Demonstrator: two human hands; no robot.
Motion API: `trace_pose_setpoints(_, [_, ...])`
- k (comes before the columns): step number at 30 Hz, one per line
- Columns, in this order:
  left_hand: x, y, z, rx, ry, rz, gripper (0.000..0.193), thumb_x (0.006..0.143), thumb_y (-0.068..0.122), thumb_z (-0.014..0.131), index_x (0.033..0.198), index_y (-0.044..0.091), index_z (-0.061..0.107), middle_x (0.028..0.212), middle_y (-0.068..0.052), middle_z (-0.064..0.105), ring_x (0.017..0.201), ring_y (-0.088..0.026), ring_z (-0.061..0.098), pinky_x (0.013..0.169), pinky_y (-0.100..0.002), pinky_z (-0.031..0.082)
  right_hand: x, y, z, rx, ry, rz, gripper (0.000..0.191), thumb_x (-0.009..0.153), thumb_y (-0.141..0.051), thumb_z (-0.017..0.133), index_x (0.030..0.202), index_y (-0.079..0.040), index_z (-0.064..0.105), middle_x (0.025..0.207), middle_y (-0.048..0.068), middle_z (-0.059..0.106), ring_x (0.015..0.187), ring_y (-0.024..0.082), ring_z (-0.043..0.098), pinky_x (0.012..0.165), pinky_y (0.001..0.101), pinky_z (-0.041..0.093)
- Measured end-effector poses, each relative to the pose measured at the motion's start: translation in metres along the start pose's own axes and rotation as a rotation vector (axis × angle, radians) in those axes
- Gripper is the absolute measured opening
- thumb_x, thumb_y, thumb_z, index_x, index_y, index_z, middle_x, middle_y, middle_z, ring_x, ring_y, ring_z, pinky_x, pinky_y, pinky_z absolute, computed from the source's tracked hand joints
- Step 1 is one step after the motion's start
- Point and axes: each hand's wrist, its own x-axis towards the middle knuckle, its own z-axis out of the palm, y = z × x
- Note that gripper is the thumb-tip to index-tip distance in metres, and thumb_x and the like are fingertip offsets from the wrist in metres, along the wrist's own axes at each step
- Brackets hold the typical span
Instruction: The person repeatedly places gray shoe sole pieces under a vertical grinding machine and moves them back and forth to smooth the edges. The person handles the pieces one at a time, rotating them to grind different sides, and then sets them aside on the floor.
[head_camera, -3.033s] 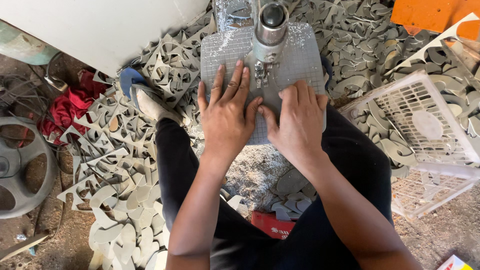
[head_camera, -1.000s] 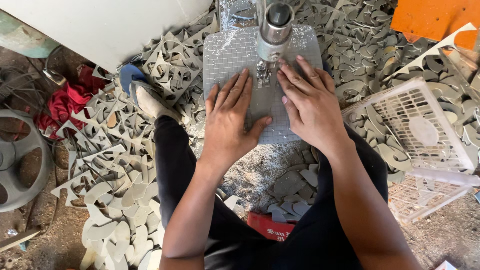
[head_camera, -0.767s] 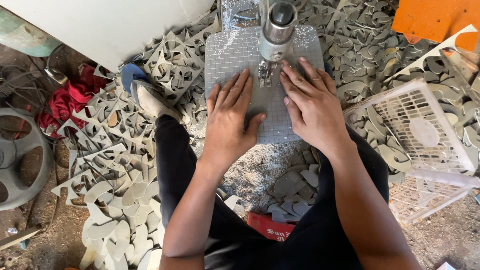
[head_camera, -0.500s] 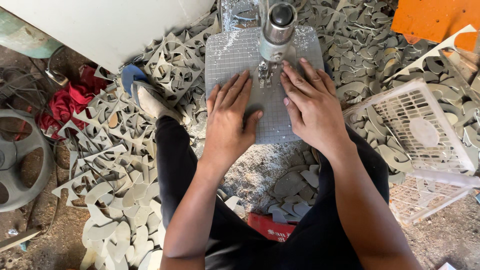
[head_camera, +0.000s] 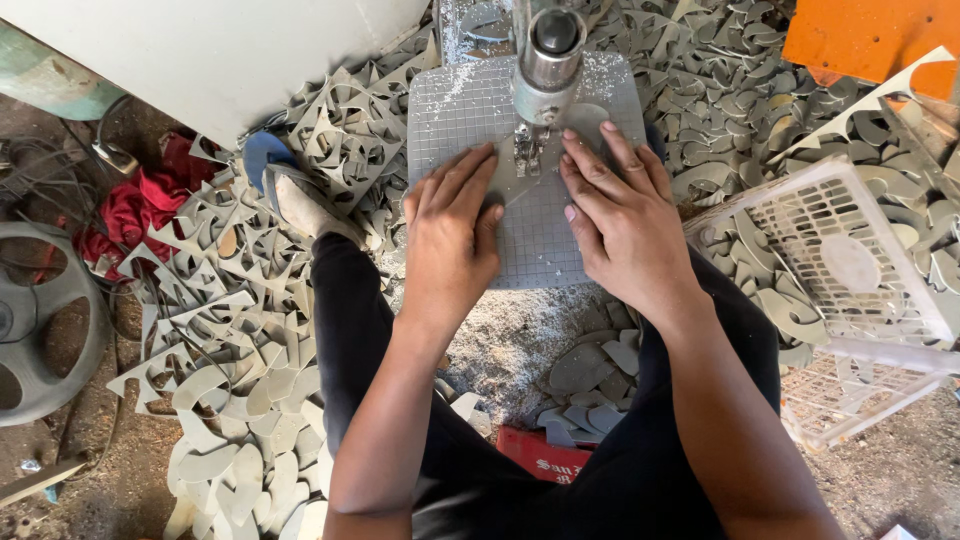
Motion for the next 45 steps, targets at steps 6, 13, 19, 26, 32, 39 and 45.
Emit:
trace_pose_setpoints(6, [0.005,-0.006,-0.003,0.001,0.028,-0.033,0.044,0.087,0.002,0.074,0.13,0.004,0.068,0.14,-0.008,0.066,0.131,-0.028,0.06,0.111,-0.043,0.039,-0.003,-0.002,0.001,-0.003,0.001,0.008,0.039,0.103,-0.015,0.058,0.138,-0.001,0.068,0.163,0.003,0.048,0.157,0.028,0.03,0.126,0.0521,0.024])
trace_pose_setpoints(13, [0.009,-0.02,-0.006,0.006,0.072,-0.042,0.039,0.088,0.013,0.08,0.126,0.009,0.072,0.135,-0.003,0.069,0.127,-0.027,0.062,0.11,-0.044,0.04,-0.006,-0.004,0.002,0.009,0.005,0.022,0.038,0.103,-0.018,0.059,0.138,-0.005,0.068,0.163,0.001,0.048,0.157,0.028,0.03,0.126,0.0533,0.024])
trace_pose_setpoints(19, [0.014,-0.029,-0.004,0.007,0.098,-0.066,0.037,0.085,0.021,0.084,0.119,0.011,0.075,0.129,-0.001,0.072,0.121,-0.027,0.064,0.105,-0.043,0.042,-0.006,-0.004,0.003,-0.02,0.024,0.014,0.039,0.103,-0.018,0.06,0.139,-0.005,0.068,0.163,0.004,0.047,0.156,0.03,0.032,0.126,0.054,0.025])
trace_pose_setpoints(26, [0.018,-0.032,-0.001,-0.002,0.132,-0.072,0.035,0.085,0.024,0.085,0.116,0.01,0.077,0.125,-0.002,0.074,0.118,-0.028,0.064,0.104,-0.043,0.042,-0.008,-0.003,0.004,0.013,0.039,0.038,0.039,0.102,-0.019,0.061,0.138,-0.007,0.069,0.165,0.009,0.043,0.155,0.033,0.033,0.125,0.0537,0.026])
trace_pose_setpoints(32, [0.025,-0.035,0.001,0.035,0.146,-0.074,0.036,0.083,0.029,0.085,0.113,0.011,0.078,0.123,0.001,0.075,0.117,-0.027,0.064,0.103,-0.045,0.041,-0.01,-0.003,0.006,-0.004,0.043,0.05,0.037,0.102,-0.02,0.062,0.137,-0.012,0.071,0.166,0.01,0.041,0.155,0.034,0.034,0.125,0.0558,0.026])
trace_pose_setpoints(39, [0.035,-0.037,-0.001,0.034,0.139,-0.081,0.038,0.08,0.03,0.087,0.112,0.012,0.079,0.122,0.001,0.075,0.115,-0.026,0.063,0.104,-0.044,0.039,-0.009,-0.002,0.006,-0.003,0.046,0.057,0.036,0.101,-0.02,0.063,0.135,-0.014,0.073,0.166,0.01,0.041,0.154,0.035,0.034,0.125,0.0566,0.027])
trace_pose_setpoints(45, [0.042,-0.039,-0.002,0.057,0.123,-0.002,0.044,0.083,0.027,0.085,0.123,0.011,0.077,0.123,-0.003,0.073,0.116,-0.027,0.062,0.106,-0.045,0.036,-0.009,-0.004,0.007,-0.013,0.053,0.073,0.035,0.102,-0.021,0.062,0.135,-0.014,0.073,0.166,0.013,0.04,0.154,0.038,0.034,0.124,0.0578,0.027])
